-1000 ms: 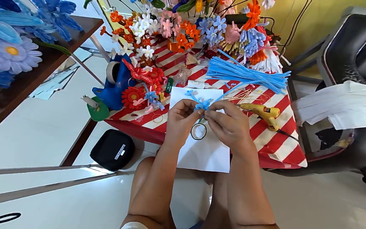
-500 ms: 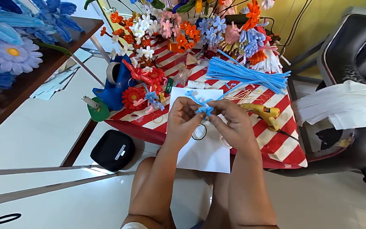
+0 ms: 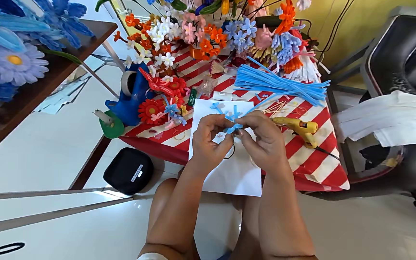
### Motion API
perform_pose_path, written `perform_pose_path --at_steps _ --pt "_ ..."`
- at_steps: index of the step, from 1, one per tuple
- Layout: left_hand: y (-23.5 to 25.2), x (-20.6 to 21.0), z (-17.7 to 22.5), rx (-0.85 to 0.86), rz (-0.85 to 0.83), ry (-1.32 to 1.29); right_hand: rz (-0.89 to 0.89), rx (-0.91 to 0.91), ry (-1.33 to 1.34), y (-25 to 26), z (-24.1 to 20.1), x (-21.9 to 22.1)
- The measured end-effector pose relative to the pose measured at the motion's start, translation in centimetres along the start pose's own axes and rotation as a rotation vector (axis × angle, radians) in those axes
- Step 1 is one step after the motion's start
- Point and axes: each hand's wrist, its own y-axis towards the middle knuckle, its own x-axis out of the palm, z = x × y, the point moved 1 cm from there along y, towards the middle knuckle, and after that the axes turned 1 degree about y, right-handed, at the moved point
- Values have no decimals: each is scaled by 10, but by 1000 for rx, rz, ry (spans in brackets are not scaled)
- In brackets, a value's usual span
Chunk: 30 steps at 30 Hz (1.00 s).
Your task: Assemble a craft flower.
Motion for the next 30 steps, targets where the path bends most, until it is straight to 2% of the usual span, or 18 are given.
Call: perform_pose_path --at_steps 4,8,13,18,23,25,28,30 --pt "-5 -1 -3 199 50 196 -7 4 -17 -1 -3 3" --pt "-3 0 -2 267 119 173 16 -12 -46 -1 -5 5" --pt "2 2 8 -46 190 -161 41 -19 -78 0 -4 5" --pt "3 1 9 -278 207 -346 75 -88 -195 2 -5 12" --pt "4 -1 8 -377 199 -368 97 -133 -257 3 -3 14" --pt "4 -1 7 -302 158 -260 86 -132 -223 3 -3 12" --pt "1 -2 0 28 114 113 72 -133 -168 2 -4 6" --pt "-1 -3 -2 193 122 258 67 -132 -148 1 -4 4"
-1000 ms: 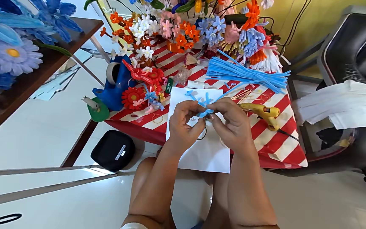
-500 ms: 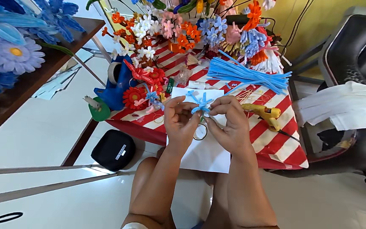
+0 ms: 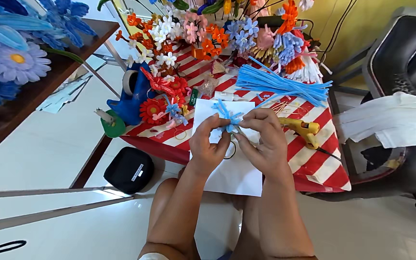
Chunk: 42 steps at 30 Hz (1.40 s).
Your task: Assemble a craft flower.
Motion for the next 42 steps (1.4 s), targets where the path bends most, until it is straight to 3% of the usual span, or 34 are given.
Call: perform_pose_path --at_steps 4,7,14,20,23,27,29,35,42 --pt "-3 0 2 123 10 5 -16 6 42 -1 -1 -1" --pt "-3 2 4 104 29 -55 -19 18 32 0 -2 -1" --pt "4 2 12 -499 55 -499 -19 16 -102 1 -2 5" --pt "9 0 10 -737 84 -580 -17 13 -250 2 1 8" --pt "9 0 14 -640 53 -436 -19 22 -218 2 2 6" --pt "1 2 10 -166 -12 -22 -16 19 -45 1 3 0" --pt "0 2 9 -57 -13 49 -31 6 -5 0 2 -1" --pt "-1 3 11 -124 -5 -141 -13 -41 52 -2 6 -6" --pt "1 6 15 -266 -9 -294 52 46 207 -2 10 -7"
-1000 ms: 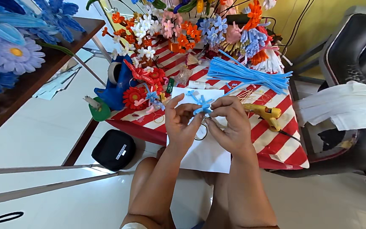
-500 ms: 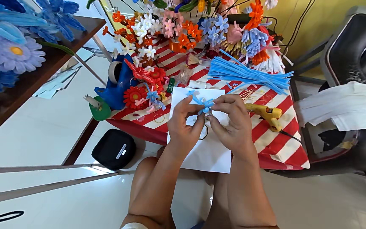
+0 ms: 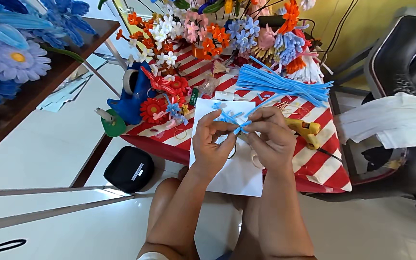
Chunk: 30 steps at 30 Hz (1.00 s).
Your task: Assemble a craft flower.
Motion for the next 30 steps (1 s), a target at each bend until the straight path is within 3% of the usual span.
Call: perform_pose_path --at_steps 9,14,19,30 --pt "3 0 6 -186 -8 -122 19 132 105 1 -1 1" --pt "6 -5 6 -295 26 -279 -31 104 -50 2 -10 2" --pt "7 -7 2 -246 19 -340 0 93 -251 3 -17 10" --pt "8 -10 -1 -200 -152 -342 -47 58 -210 3 -19 7"
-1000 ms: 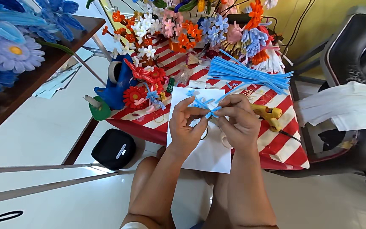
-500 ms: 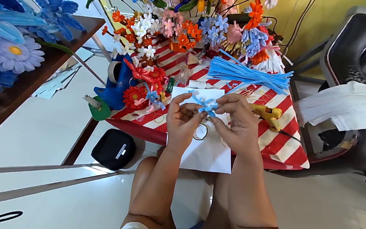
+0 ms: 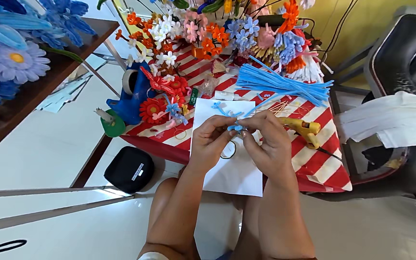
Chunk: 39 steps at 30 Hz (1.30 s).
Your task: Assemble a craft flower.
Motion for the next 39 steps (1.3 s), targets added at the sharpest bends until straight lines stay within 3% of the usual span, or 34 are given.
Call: perform_pose_path --at_steps 8,12,17,31,39 --pt "-1 3 3 54 25 160 -10 -79 -154 0 3 -2" --pt "0 1 0 28 69 90 72 -221 -218 -1 9 3" --pt "-2 4 -3 -17 149 44 103 -258 -233 -2 12 7" --pt "-4 9 -3 45 179 184 -24 79 54 0 -2 1" --pt "-4 9 -3 30 221 189 5 -158 -296 -2 0 7"
